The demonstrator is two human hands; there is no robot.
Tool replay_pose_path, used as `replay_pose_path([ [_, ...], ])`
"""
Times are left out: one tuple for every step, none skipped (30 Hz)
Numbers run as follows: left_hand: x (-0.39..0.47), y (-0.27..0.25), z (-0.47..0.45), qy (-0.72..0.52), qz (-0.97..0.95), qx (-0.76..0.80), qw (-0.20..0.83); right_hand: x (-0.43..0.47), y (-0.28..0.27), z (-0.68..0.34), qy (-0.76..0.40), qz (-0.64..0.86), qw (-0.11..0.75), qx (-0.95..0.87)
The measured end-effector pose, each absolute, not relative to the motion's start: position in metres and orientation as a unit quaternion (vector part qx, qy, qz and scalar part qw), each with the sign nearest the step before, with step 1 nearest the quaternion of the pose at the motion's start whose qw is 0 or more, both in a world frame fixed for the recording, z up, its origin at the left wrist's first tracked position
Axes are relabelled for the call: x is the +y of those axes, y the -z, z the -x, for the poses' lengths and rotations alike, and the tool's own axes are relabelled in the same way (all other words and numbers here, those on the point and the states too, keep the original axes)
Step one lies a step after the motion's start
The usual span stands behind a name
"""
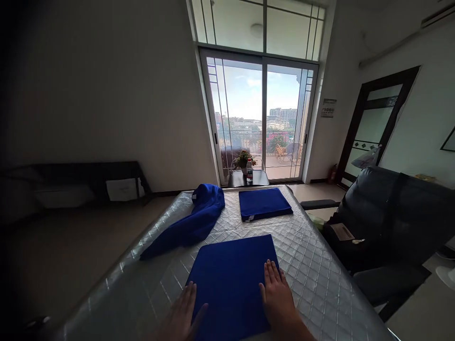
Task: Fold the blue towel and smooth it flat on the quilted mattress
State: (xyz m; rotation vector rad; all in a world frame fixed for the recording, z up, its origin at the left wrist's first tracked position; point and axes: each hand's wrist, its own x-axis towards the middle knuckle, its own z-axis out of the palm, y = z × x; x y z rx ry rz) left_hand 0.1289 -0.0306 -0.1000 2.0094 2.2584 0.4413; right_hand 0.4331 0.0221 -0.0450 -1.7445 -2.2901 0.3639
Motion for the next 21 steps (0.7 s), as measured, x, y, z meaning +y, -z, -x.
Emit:
replay_pose_path([
  [-0.025, 0.089, -0.148, -0.135, -0.669, 0.728, 0.061, 0.014, 0.049, -0.435, -0.124, 0.603, 0.117, -0.779],
  [-0.019, 0.078, -0.169, -0.137, -0.691, 0.706, 0.072, 0.007, 0.054, -0.437, -0.124, 0.611, 0.113, -0.774],
  [-0.013, 0.068, -0.192, -0.142, -0.718, 0.677, 0.079, 0.001, 0.060, -0.439, -0.124, 0.619, 0.108, -0.768],
  [-0.008, 0.060, -0.214, -0.151, -0.746, 0.643, 0.082, -0.003, 0.065, -0.442, -0.124, 0.625, 0.104, -0.763],
  [-0.003, 0.054, -0.236, -0.160, -0.773, 0.607, 0.088, -0.005, 0.070, -0.445, -0.125, 0.630, 0.101, -0.760],
  [0.001, 0.050, -0.254, -0.166, -0.794, 0.576, 0.097, -0.007, 0.075, -0.448, -0.126, 0.632, 0.099, -0.758],
  [0.004, 0.049, -0.269, -0.170, -0.810, 0.551, 0.107, -0.007, 0.079, -0.450, -0.128, 0.630, 0.100, -0.760],
  [0.006, 0.049, -0.280, -0.170, -0.820, 0.533, 0.118, -0.006, 0.082, -0.452, -0.129, 0.626, 0.101, -0.762],
  [0.008, 0.050, -0.286, -0.167, -0.826, 0.524, 0.126, -0.006, 0.084, -0.453, -0.131, 0.623, 0.101, -0.764],
  [0.009, 0.053, -0.288, -0.163, -0.828, 0.521, 0.130, -0.005, 0.085, -0.454, -0.133, 0.622, 0.100, -0.765],
  [0.009, 0.055, -0.284, -0.157, -0.827, 0.524, 0.130, -0.004, 0.085, -0.455, -0.135, 0.622, 0.100, -0.765],
  [0.009, 0.058, -0.277, -0.150, -0.822, 0.534, 0.124, -0.003, 0.086, -0.455, -0.137, 0.623, 0.103, -0.763],
  [0.008, 0.061, -0.265, -0.143, -0.814, 0.551, 0.115, -0.003, 0.086, -0.455, -0.139, 0.623, 0.106, -0.762],
  [0.006, 0.063, -0.250, -0.133, -0.802, 0.573, 0.104, -0.003, 0.087, -0.456, -0.141, 0.623, 0.111, -0.761],
  [0.004, 0.065, -0.233, -0.122, -0.785, 0.600, 0.093, -0.003, 0.088, -0.456, -0.141, 0.623, 0.118, -0.761],
  [0.000, 0.067, -0.215, -0.111, -0.763, 0.631, 0.082, -0.003, 0.090, -0.456, -0.141, 0.622, 0.124, -0.760],
  [-0.004, 0.069, -0.196, -0.099, -0.739, 0.663, 0.072, -0.004, 0.091, -0.456, -0.141, 0.622, 0.129, -0.760],
  [-0.009, 0.072, -0.178, -0.088, -0.713, 0.693, 0.062, -0.005, 0.093, -0.456, -0.142, 0.621, 0.132, -0.760],
  [-0.014, 0.076, -0.161, -0.081, -0.690, 0.717, 0.052, -0.005, 0.094, -0.456, -0.143, 0.621, 0.132, -0.759],
  [-0.020, 0.080, -0.146, -0.077, -0.673, 0.734, 0.046, -0.005, 0.093, -0.455, -0.144, 0.623, 0.129, -0.758],
  [-0.025, 0.085, -0.134, -0.077, -0.663, 0.744, 0.041, -0.005, 0.091, -0.454, -0.145, 0.626, 0.121, -0.757],
])
